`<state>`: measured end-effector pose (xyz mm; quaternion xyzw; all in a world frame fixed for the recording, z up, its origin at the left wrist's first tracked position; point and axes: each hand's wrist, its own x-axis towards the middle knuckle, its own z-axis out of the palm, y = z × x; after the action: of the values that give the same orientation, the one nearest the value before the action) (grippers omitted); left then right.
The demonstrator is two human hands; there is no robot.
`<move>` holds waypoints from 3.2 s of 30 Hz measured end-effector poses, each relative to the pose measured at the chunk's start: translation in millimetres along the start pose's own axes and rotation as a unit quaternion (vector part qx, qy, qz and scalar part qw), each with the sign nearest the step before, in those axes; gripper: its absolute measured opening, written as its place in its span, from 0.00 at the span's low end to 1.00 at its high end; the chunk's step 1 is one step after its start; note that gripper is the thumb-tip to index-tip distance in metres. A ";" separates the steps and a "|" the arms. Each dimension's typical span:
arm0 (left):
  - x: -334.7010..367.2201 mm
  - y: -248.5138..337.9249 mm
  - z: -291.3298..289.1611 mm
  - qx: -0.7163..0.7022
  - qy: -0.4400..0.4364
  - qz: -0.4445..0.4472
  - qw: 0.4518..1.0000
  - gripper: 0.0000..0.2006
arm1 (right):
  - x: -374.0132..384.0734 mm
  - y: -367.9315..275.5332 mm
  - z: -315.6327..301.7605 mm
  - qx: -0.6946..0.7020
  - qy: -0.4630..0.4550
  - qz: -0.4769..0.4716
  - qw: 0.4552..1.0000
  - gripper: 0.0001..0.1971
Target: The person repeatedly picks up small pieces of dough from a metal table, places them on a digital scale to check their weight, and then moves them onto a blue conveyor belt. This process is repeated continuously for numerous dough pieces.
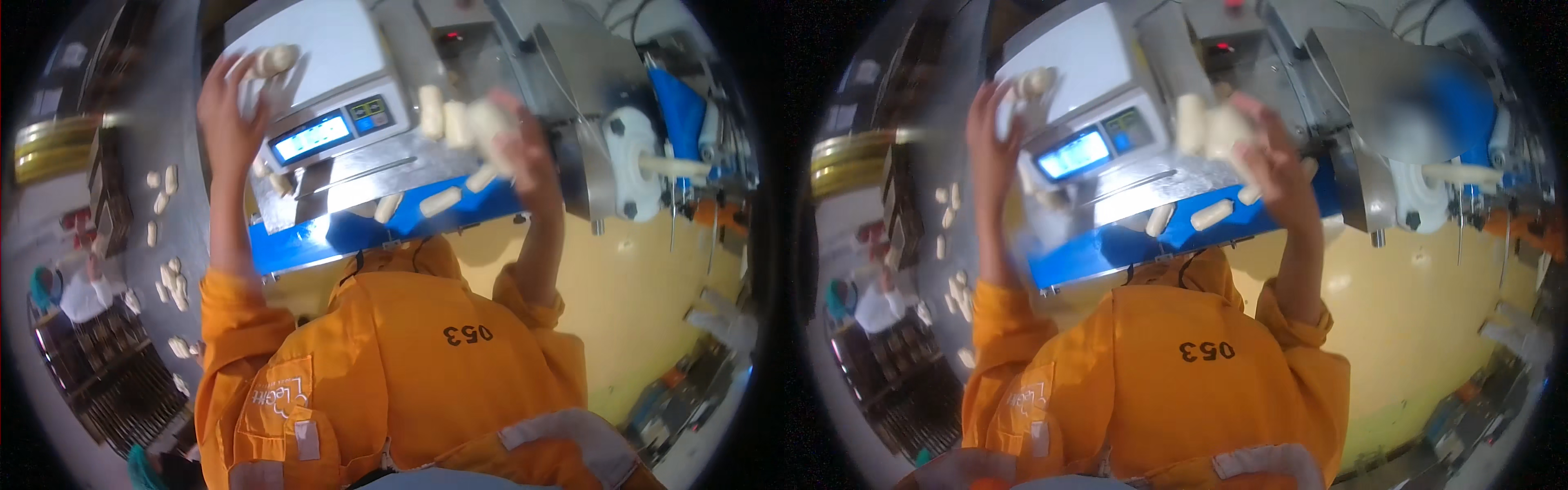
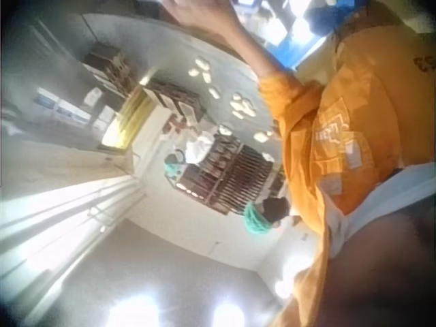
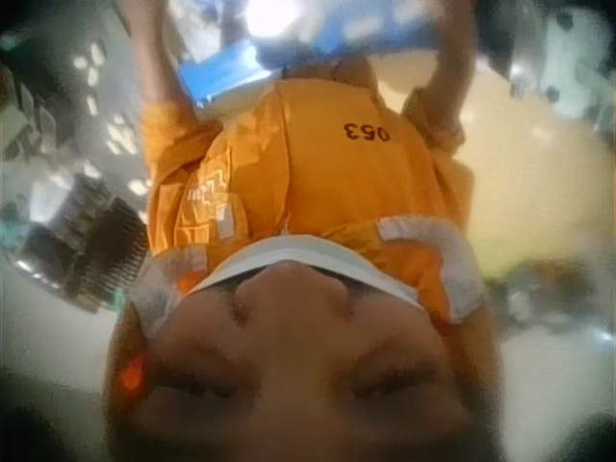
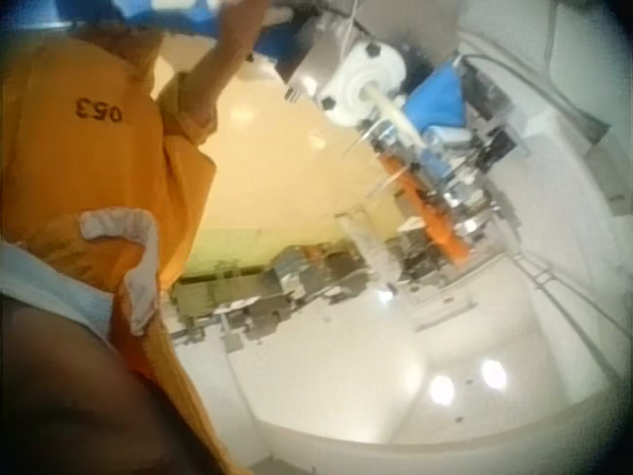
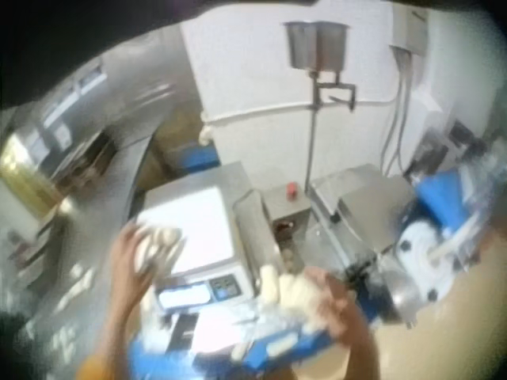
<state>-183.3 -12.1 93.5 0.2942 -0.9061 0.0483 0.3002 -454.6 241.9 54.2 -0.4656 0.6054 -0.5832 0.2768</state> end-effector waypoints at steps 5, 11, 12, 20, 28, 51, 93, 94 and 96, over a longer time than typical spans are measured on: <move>38.8 -29.3 41.5 0.063 -0.183 0.013 0.981 0.24 | 107.9 -59.4 64.5 0.091 0.111 -0.021 0.989 0.21; 16.4 -72.8 13.7 -0.176 0.003 -0.216 0.960 0.20 | 157.5 -20.1 117.5 -0.292 -0.085 -0.041 0.952 0.36; 7.1 -65.2 -8.0 -0.205 0.056 -0.240 0.947 0.20 | 153.3 4.6 93.2 -0.219 0.020 -0.064 0.974 0.27; -85.4 -56.8 -90.1 -0.374 0.118 -0.413 0.822 0.30 | 127.6 444.9 18.1 -0.503 -0.152 -0.118 0.843 0.18; -137.6 -30.4 -128.3 -0.254 0.115 -0.472 0.836 0.31 | 110.1 345.7 22.0 -0.243 0.029 0.013 0.970 0.20; -170.3 -56.8 -74.5 -0.815 0.272 -0.419 0.292 0.14 | 161.7 -25.2 150.4 -0.483 0.039 -0.227 0.845 0.23; -238.0 -192.2 -64.1 -0.346 0.022 -0.370 0.862 0.30 | -149.8 12.9 163.7 0.151 -0.031 0.391 0.907 0.19; -188.5 -163.0 -78.2 -0.324 0.089 -0.351 0.874 0.29 | -145.7 16.9 163.2 0.154 -0.015 0.382 0.911 0.18; -104.1 -119.1 -62.6 -0.302 0.176 -0.294 0.890 0.27 | -148.8 22.9 170.2 0.156 0.042 0.362 0.918 0.18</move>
<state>-16.7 -41.0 74.4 0.4292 -0.6814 -0.2670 0.5294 -249.2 294.9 -27.1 -0.1406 0.6451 -0.5488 0.5127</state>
